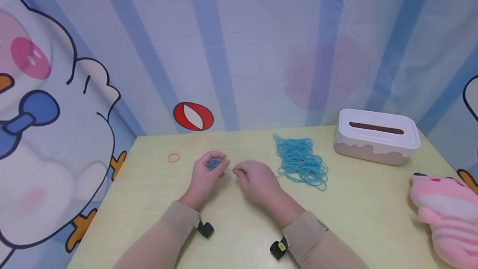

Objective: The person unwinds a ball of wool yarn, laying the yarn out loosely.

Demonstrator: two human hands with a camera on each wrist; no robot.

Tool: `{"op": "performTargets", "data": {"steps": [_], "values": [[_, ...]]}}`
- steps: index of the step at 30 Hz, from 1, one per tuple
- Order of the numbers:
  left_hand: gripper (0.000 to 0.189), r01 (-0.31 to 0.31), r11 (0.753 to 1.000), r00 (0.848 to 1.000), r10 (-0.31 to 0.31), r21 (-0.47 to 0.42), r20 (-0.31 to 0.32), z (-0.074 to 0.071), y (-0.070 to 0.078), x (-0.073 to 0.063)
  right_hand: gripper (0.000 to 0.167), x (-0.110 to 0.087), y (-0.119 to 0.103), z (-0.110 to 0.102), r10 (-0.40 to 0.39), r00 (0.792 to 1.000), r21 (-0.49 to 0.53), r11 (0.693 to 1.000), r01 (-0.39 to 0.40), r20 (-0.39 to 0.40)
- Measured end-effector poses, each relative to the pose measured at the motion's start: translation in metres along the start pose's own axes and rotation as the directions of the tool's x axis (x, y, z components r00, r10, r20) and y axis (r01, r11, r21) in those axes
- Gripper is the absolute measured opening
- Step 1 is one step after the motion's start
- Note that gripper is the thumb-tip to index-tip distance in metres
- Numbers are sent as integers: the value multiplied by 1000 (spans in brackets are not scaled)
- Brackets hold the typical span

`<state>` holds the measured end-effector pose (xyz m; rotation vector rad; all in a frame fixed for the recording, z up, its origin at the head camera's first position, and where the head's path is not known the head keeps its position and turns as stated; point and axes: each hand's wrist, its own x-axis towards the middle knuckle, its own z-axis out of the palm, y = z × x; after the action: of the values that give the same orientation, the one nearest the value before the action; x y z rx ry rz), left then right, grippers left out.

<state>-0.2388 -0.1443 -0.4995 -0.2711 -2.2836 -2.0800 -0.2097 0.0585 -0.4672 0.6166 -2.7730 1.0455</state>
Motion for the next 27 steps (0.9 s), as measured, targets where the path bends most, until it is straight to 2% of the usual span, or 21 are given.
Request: {"op": "performTargets", "data": {"steps": [5,10,16,21,27], "values": [[36,4,1000,1000,-4,0,-3,2,2,1,21,-5,8,-17,43,995,45,998,-39,-90],[30,29,999,999,-29,-35,16,2,1,1,16,-14,16,-35,-12,978,49,999,23,-209],[23,64,998,998,-64,-1,27,0,1,-1,14,-24,30,-53,-30,948,35,998,43,-316],[33,29,1000,998,-28,-3,54,0,1,-1,13,-32,41,-68,-43,919,20,998,55,-393],[35,-43,997,997,47,-70,53,1,0,0,12,-41,59,-83,-38,884,-27,999,29,-465]]}}
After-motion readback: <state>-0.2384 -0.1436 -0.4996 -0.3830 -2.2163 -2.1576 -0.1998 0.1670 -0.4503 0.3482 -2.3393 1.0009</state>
